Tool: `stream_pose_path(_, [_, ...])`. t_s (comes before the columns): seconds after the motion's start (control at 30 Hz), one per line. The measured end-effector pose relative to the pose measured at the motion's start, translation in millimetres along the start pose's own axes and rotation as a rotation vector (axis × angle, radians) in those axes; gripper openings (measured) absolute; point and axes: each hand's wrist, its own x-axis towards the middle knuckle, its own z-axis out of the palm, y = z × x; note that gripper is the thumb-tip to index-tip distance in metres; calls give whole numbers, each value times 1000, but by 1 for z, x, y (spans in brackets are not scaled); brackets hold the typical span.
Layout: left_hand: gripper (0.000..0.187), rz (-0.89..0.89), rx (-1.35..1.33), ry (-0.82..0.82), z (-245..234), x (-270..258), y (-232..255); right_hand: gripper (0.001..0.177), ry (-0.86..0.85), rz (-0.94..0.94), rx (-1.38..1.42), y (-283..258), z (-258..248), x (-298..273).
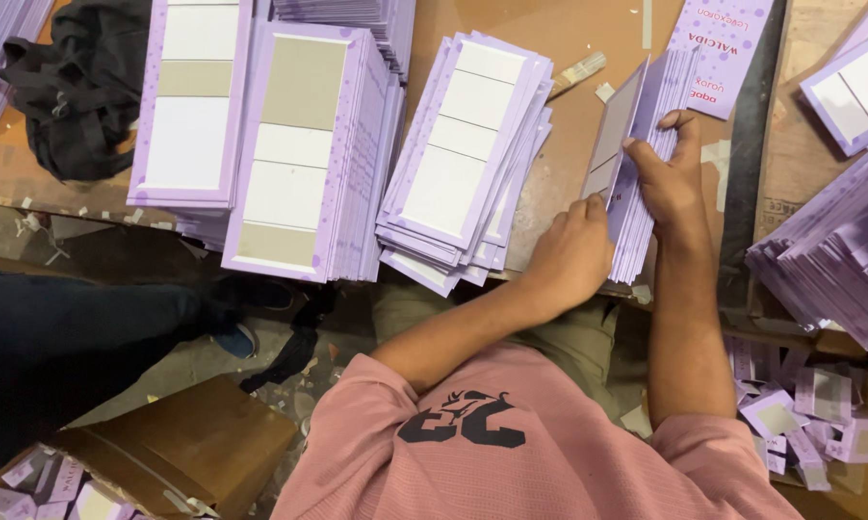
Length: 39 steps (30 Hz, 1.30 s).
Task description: The person repeatedly picks up small stacks of purple-bordered paper sheets from a table, aligns them, and places them into a growing pile. The person occasionally lifts and repositions the accumulated stack to maintain alignment.
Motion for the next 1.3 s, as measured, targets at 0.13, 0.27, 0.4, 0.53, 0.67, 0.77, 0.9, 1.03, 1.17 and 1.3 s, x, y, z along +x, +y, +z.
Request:
stream_pose_path(0.13, [47, -91, 92, -234, -9, -9, 11, 30, 37, 24, -89, 9, -9, 3])
stream_pose_path(0.27, [50, -11, 135, -80, -29, -15, 27, 24, 2, -36, -57, 23, -15, 10])
stream_pose_path(0.4, [38, 264, 183, 174, -61, -17, 23, 25, -26, -77, -81, 30, -19, 12])
stream_pose_path(0.53, [17, 407, 456, 482, -89, 13, -22, 24, 11, -26, -119, 22, -12, 8])
stream_pose_path(0.67, [7, 489, 539, 542, -105, 67, -86, 23, 34, 33, -158, 5, -3, 1])
stream_pose_path(0.77, [10, 524, 577, 504, -120, 90, -127, 23, 48, 29, -203, -3, 4, 2])
stream_pose_path(0.9, [27, 307, 539, 433, -136, 117, -153, 23, 40, 21, -160, 0, 8, 4])
stream_pose_path(1.03, [48, -92, 457, 165, -117, 116, -128, 23, -4, -58, -197, 3, 6, 6])
stream_pose_path(1.17, [69, 243, 498, -107, -73, 65, -81, 23, 14, -42, -206, 4, 6, 6])
stream_pose_path(1.3, [60, 256, 603, -85, -50, 31, -78, 23, 48, -14, -238, 3, 7, 5])
